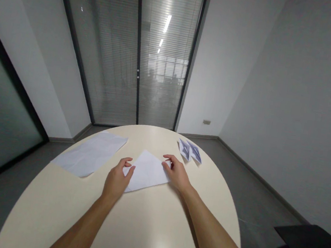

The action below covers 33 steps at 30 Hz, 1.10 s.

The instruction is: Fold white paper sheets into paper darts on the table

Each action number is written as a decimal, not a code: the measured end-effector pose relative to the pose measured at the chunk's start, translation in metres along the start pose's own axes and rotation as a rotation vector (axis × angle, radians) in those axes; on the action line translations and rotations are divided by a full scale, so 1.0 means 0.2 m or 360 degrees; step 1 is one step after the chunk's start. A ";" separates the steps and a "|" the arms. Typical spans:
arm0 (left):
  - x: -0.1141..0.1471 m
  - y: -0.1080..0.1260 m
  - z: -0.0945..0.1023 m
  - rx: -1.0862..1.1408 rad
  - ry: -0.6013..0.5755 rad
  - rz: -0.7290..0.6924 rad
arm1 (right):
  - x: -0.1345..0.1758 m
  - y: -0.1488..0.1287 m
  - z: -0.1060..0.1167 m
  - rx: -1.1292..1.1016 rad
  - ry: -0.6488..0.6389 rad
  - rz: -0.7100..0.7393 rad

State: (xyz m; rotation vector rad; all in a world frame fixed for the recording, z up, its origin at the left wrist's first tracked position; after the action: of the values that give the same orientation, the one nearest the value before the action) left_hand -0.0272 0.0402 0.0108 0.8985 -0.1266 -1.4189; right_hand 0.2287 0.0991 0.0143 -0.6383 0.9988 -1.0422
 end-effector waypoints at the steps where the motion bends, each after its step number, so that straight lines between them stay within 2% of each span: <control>1: 0.00 -0.01 -0.01 -0.0057 -0.0061 0.0021 | 0.00 0.00 0.00 0.0080 -0.0032 -0.0016; 3: 0.00 -0.03 -0.02 -0.0159 -0.0173 0.0062 | 0.01 -0.01 0.00 0.0221 -0.0083 -0.0049; 5: 0.00 -0.04 -0.03 -0.0242 -0.0202 0.0022 | 0.01 0.00 0.00 0.0312 -0.0101 -0.0074; 8: 0.01 -0.01 -0.05 -0.0316 -0.0163 -0.0277 | 0.01 0.02 -0.01 0.0369 -0.0113 -0.0100; 10: 0.03 0.02 -0.07 -0.0312 -0.0208 -0.0506 | 0.01 0.04 -0.01 0.0387 -0.0122 -0.0116; 13: 0.08 0.07 -0.12 -0.0301 -0.0432 -0.0695 | 0.00 0.06 -0.02 0.0403 -0.0135 -0.0130; 16: 0.12 0.09 -0.16 -0.0421 -0.0685 -0.0711 | 0.00 0.05 -0.02 0.0433 -0.0156 -0.0154; 18: 0.14 0.09 -0.16 -0.0492 -0.0756 -0.0705 | 0.00 0.03 -0.02 0.0495 -0.0151 -0.0095; 22: 0.12 0.08 -0.15 -0.0504 -0.0757 -0.0725 | 0.00 -0.07 -0.04 0.0593 -0.0186 0.0224; 27: 0.11 0.09 -0.13 -0.0426 -0.0735 -0.0772 | 0.06 -0.13 -0.15 0.0407 -0.0587 0.0640; 29: 0.12 0.10 -0.12 -0.0355 -0.0677 -0.0819 | 0.08 -0.11 -0.18 0.0421 -0.0679 0.0655; 33: 0.11 0.14 -0.10 -0.0274 -0.0559 -0.0851 | 0.09 -0.07 -0.19 0.0510 -0.0733 0.0594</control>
State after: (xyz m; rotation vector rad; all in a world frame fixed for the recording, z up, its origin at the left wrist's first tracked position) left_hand 0.0115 0.0275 0.0040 0.5505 -0.0249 -2.0475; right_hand 0.1915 0.0775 0.0021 -0.3806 0.5049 -0.6609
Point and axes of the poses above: each hand's wrist, its own x-axis away from the middle knuckle, its own z-axis out of the back of the hand, y = z × x, the point moved 3 cm from there along -x, towards the middle knuckle, and after that the axes turned 7 degrees about -x, right-handed, at the moved point
